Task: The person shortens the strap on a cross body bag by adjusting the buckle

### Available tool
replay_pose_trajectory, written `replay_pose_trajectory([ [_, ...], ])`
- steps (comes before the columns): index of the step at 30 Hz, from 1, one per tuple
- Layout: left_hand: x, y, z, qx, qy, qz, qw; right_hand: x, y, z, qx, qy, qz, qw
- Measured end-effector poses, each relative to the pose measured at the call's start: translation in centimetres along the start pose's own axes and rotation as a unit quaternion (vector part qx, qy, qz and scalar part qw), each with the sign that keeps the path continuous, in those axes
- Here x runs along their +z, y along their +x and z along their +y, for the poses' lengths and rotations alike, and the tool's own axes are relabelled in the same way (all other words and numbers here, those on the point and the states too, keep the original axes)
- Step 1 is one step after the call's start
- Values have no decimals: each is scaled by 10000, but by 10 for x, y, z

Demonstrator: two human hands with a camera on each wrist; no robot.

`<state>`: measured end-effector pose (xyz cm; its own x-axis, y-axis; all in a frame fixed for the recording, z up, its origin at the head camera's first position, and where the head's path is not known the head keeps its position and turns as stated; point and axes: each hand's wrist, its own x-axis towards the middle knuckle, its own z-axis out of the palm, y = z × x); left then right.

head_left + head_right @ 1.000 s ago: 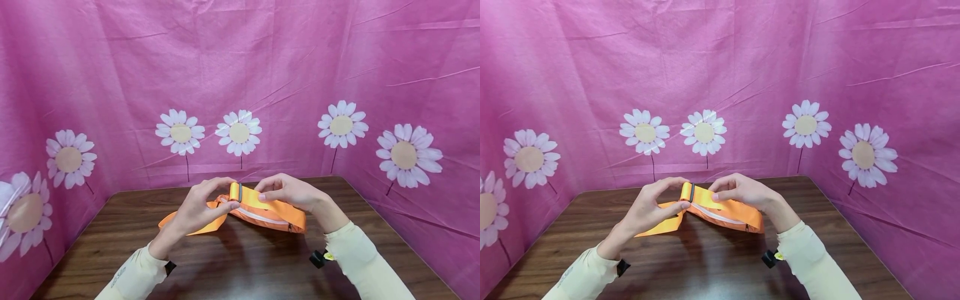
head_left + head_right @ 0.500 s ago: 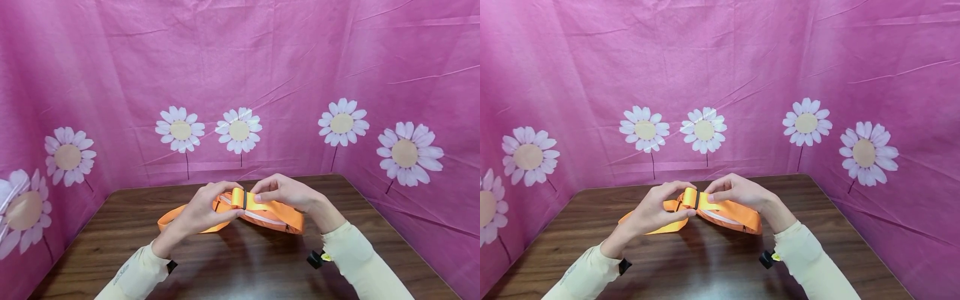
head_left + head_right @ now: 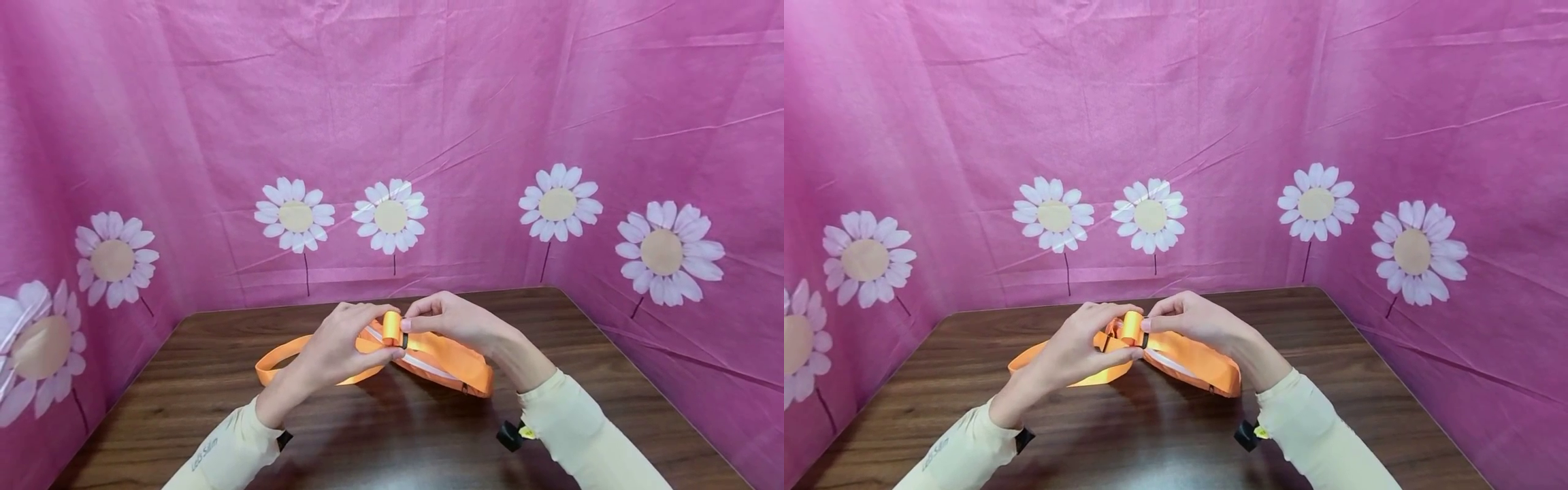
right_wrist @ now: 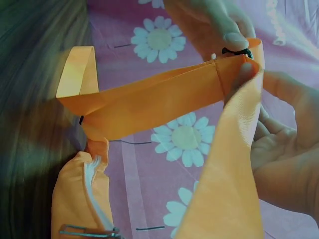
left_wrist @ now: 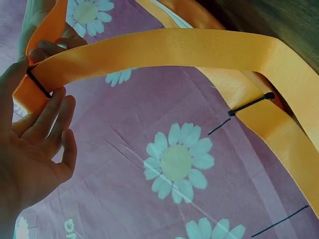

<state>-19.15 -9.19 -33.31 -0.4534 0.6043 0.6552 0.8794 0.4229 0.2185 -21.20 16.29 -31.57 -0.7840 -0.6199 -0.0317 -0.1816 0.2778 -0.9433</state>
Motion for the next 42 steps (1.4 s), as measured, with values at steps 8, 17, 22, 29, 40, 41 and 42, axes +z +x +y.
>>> replay_pose_trajectory([
  [8,0,0,-4,-245,-247,-193,9992,1,-5,-2,-75,630,3,9980],
  [17,-2,1,-4,-75,-191,-158,9997,0,-6,-5,-340,1238,-240,9914],
  [22,3,-1,-9,317,579,-194,9976,-3,-7,-4,-397,1608,-278,9858],
  [29,5,-3,-16,479,1174,-221,9917,-8,-10,-7,-539,1947,-359,9787],
  [40,1,-2,-16,152,573,-423,9973,-7,-12,-11,-368,1091,-113,9933],
  [41,0,-2,-15,136,411,-421,9982,-6,-12,-11,-360,961,-93,9947],
  [42,0,-2,-13,129,248,-405,9988,-5,-12,-10,-378,852,-72,9956],
])
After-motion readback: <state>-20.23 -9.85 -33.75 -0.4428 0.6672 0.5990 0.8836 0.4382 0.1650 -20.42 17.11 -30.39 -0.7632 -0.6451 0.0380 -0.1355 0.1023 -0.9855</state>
